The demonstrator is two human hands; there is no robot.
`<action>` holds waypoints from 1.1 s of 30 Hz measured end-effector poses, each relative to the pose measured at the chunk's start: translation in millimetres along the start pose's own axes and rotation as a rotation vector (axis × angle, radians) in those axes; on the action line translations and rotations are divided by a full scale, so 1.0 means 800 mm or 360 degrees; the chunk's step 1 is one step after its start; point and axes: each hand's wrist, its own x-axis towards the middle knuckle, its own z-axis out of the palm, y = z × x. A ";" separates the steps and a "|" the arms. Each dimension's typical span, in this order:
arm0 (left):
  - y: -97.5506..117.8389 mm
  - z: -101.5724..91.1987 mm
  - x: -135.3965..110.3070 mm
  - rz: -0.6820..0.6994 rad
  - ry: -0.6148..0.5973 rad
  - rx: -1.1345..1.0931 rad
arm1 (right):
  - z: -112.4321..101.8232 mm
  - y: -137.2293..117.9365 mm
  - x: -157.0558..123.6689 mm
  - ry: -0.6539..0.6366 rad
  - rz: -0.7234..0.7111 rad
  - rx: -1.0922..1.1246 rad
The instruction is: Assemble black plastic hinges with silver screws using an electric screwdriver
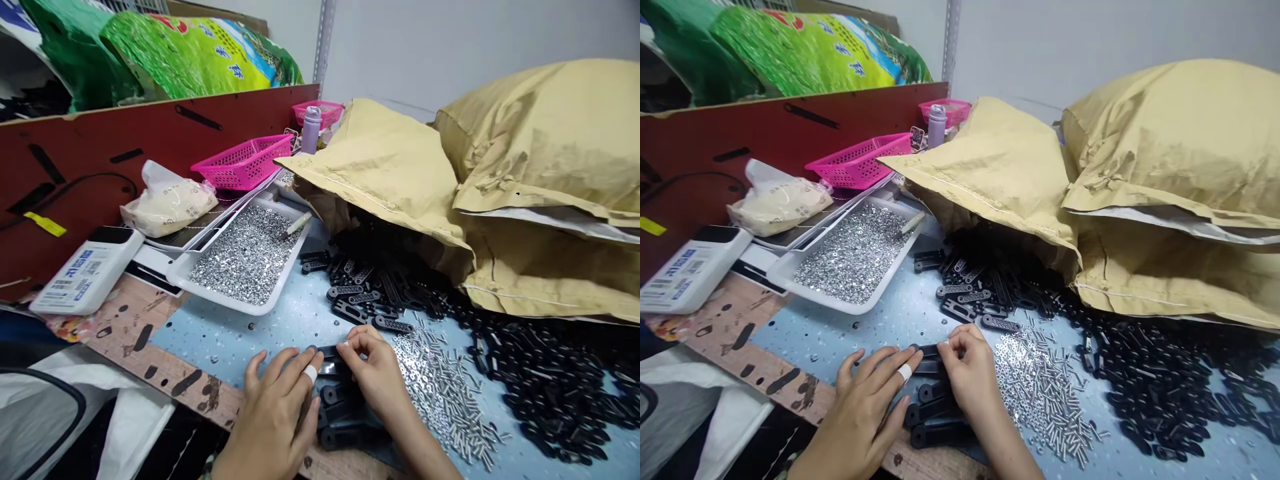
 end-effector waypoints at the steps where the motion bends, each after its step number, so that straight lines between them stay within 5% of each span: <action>1: 0.001 0.001 0.001 -0.0010 -0.0005 -0.0019 | 0.000 0.000 0.001 0.0006 -0.0027 -0.0080; 7: 0.003 -0.010 0.005 -0.0116 -0.0057 -0.0336 | -0.011 -0.007 0.006 0.0005 -0.0112 -0.0820; 10: 0.002 -0.031 0.004 -0.0242 -0.0062 -0.0730 | -0.017 -0.028 -0.003 -0.0070 -0.0314 -0.0476; 13: 0.002 -0.057 0.004 -0.0281 -0.0220 -0.1067 | -0.014 -0.061 -0.016 -0.0492 -0.0438 0.0185; 17: -0.003 -0.091 0.002 -0.0306 -0.0427 -0.1125 | 0.009 -0.095 -0.023 -0.0905 -0.0574 0.0323; 22: -0.024 -0.118 -0.007 -0.0474 -0.0608 -0.1191 | 0.045 -0.110 -0.026 -0.0782 -0.0742 0.0381; 26: -0.048 -0.128 -0.014 -0.0542 -0.0687 -0.1924 | 0.059 -0.121 -0.036 -0.0615 -0.1003 0.0464; 29: -0.068 -0.133 -0.023 -0.0763 -0.0292 -0.2234 | 0.063 -0.122 -0.030 -0.0408 -0.0864 0.0658; 31: -0.078 -0.133 -0.028 -0.0898 0.0191 -0.1837 | 0.068 -0.114 -0.014 -0.0228 -0.0485 0.0809; 33: -0.082 -0.128 -0.029 -0.0764 0.0423 -0.1114 | 0.078 -0.104 0.008 -0.0148 -0.0117 0.0910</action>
